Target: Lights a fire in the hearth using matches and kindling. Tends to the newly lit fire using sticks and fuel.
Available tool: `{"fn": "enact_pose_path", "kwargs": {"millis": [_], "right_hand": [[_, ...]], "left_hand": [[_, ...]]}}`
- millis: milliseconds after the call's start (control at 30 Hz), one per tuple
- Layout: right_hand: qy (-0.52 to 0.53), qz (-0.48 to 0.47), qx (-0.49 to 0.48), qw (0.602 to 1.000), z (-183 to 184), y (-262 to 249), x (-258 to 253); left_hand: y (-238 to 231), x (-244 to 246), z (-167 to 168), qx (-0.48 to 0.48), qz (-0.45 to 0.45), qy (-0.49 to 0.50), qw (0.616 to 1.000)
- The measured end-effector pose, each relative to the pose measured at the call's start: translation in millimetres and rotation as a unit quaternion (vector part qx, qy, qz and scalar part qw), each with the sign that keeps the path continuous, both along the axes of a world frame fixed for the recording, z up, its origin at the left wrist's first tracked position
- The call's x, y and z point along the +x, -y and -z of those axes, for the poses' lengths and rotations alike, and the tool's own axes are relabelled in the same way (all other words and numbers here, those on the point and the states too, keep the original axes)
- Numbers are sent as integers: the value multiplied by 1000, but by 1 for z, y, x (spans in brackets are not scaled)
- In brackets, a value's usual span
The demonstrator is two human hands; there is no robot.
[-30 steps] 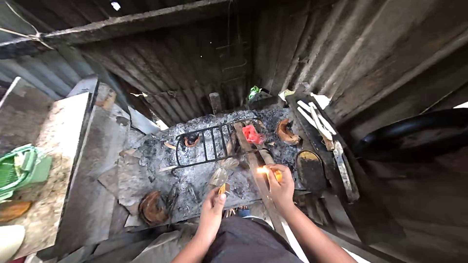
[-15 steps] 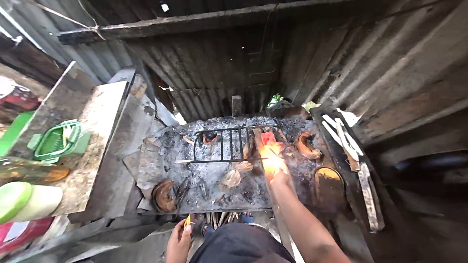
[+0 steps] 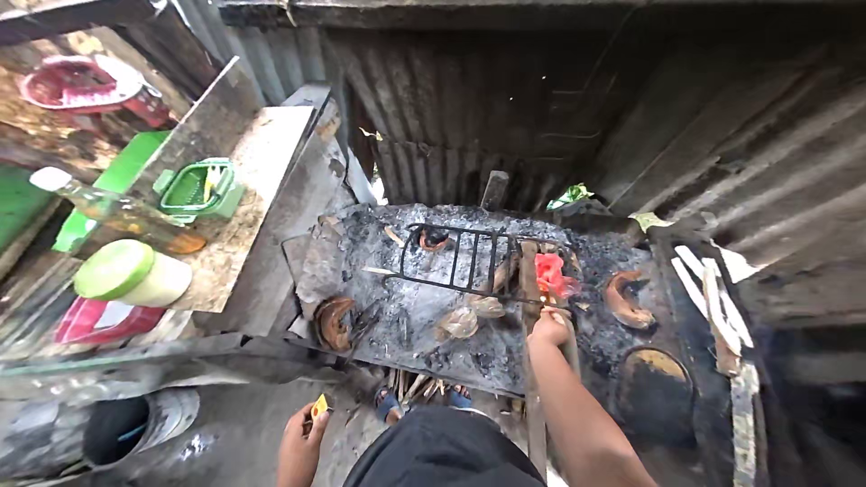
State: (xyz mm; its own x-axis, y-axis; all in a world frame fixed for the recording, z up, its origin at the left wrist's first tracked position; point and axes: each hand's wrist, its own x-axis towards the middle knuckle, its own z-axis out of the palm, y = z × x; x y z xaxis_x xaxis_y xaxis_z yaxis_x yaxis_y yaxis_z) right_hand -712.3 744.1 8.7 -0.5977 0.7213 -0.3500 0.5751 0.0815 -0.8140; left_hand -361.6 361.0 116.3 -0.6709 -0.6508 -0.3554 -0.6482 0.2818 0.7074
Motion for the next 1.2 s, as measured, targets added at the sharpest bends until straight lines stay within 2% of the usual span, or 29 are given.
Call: {"fn": "enact_pose_path", "kwargs": {"millis": [100, 167, 300, 467, 600, 933, 1200], "right_hand": [[33, -85, 75, 993, 0, -2, 0], [43, -117, 91, 988, 4, -4, 0], [24, -152, 64, 986, 14, -11, -2], [-5, -163, 19, 986, 10, -11, -7], [-10, -159, 8, 987, 6, -9, -9], [1, -163, 27, 986, 10, -8, -7], [-23, -180, -9, 983, 12, -11, -7]], "left_hand": [[15, 26, 23, -27, 32, 74, 996], [24, 48, 39, -22, 45, 129, 990], [37, 87, 61, 1, 73, 238, 969], [49, 120, 75, 22, 85, 346, 934], [56, 125, 77, 35, 66, 360, 930], [50, 97, 84, 48, 96, 335, 936], [51, 103, 93, 68, 96, 351, 929]]}}
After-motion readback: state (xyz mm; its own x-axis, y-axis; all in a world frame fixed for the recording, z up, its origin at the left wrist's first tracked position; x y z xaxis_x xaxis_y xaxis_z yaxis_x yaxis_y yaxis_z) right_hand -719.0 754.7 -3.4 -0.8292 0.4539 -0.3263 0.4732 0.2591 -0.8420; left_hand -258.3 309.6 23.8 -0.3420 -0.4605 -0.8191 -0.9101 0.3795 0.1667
